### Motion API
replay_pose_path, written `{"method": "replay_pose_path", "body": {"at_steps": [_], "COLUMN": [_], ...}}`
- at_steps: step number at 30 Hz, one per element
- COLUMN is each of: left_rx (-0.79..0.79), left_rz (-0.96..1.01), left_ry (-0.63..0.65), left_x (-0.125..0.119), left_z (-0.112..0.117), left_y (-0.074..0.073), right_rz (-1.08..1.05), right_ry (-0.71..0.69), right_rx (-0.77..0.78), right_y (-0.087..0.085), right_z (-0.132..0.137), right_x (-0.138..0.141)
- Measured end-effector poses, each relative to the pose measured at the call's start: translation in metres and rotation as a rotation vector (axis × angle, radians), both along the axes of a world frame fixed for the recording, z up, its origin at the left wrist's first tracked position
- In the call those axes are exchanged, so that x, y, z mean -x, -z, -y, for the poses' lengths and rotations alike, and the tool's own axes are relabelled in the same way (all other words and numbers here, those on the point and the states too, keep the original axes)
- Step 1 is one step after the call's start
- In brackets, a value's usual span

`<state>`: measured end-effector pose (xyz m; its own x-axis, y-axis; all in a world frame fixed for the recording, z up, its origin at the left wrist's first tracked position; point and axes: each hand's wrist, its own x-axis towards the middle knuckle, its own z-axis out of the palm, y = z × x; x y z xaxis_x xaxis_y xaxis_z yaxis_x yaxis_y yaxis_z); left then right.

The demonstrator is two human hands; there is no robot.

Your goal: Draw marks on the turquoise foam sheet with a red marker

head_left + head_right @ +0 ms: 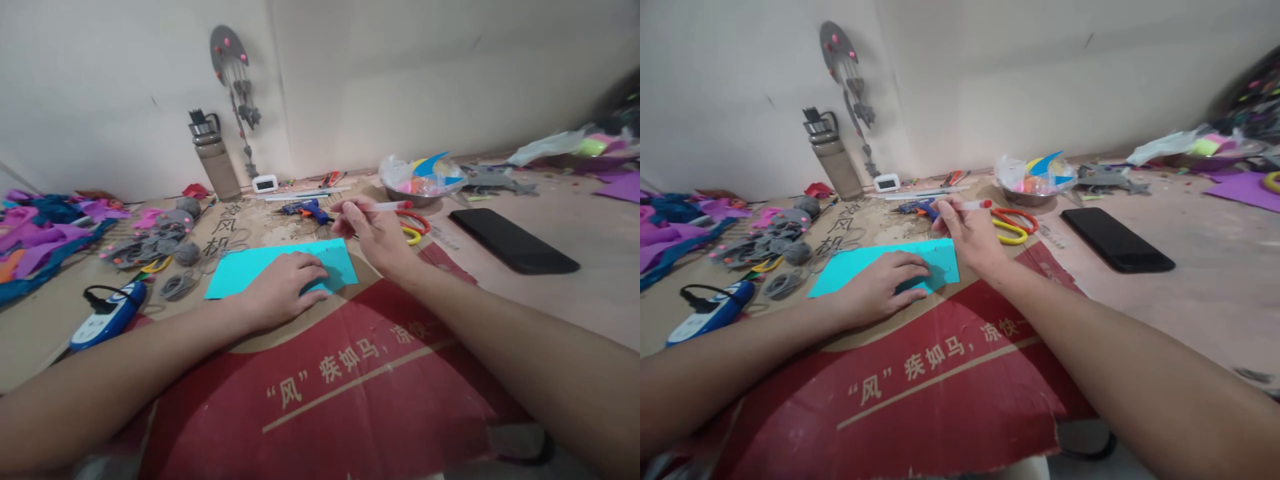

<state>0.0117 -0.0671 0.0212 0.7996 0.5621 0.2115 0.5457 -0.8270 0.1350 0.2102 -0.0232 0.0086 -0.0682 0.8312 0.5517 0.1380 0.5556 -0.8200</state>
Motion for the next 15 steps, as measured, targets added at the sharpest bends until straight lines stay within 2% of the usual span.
{"method": "replay_pose_path", "body": {"at_steps": [4, 8, 11, 15], "left_rx": [-0.047, 0.011, 0.028, 0.017], "left_rz": [0.012, -0.121, -0.130, -0.107], "left_ry": [-0.014, -0.033, -0.029, -0.023], "left_x": [-0.015, -0.026, -0.025, -0.012], "left_z": [0.001, 0.008, 0.017, 0.024], "left_y": [-0.004, 0.001, 0.005, 0.002], "right_rz": [0.010, 0.014, 0.002, -0.003], "right_ry": [0.011, 0.025, 0.028, 0.000], "right_rx": [0.008, 0.018, 0.026, 0.026], "right_y": [-0.001, -0.003, -0.005, -0.004], "right_z": [0.003, 0.004, 0.005, 0.007], "right_x": [0.000, -0.001, -0.001, 0.002]}}
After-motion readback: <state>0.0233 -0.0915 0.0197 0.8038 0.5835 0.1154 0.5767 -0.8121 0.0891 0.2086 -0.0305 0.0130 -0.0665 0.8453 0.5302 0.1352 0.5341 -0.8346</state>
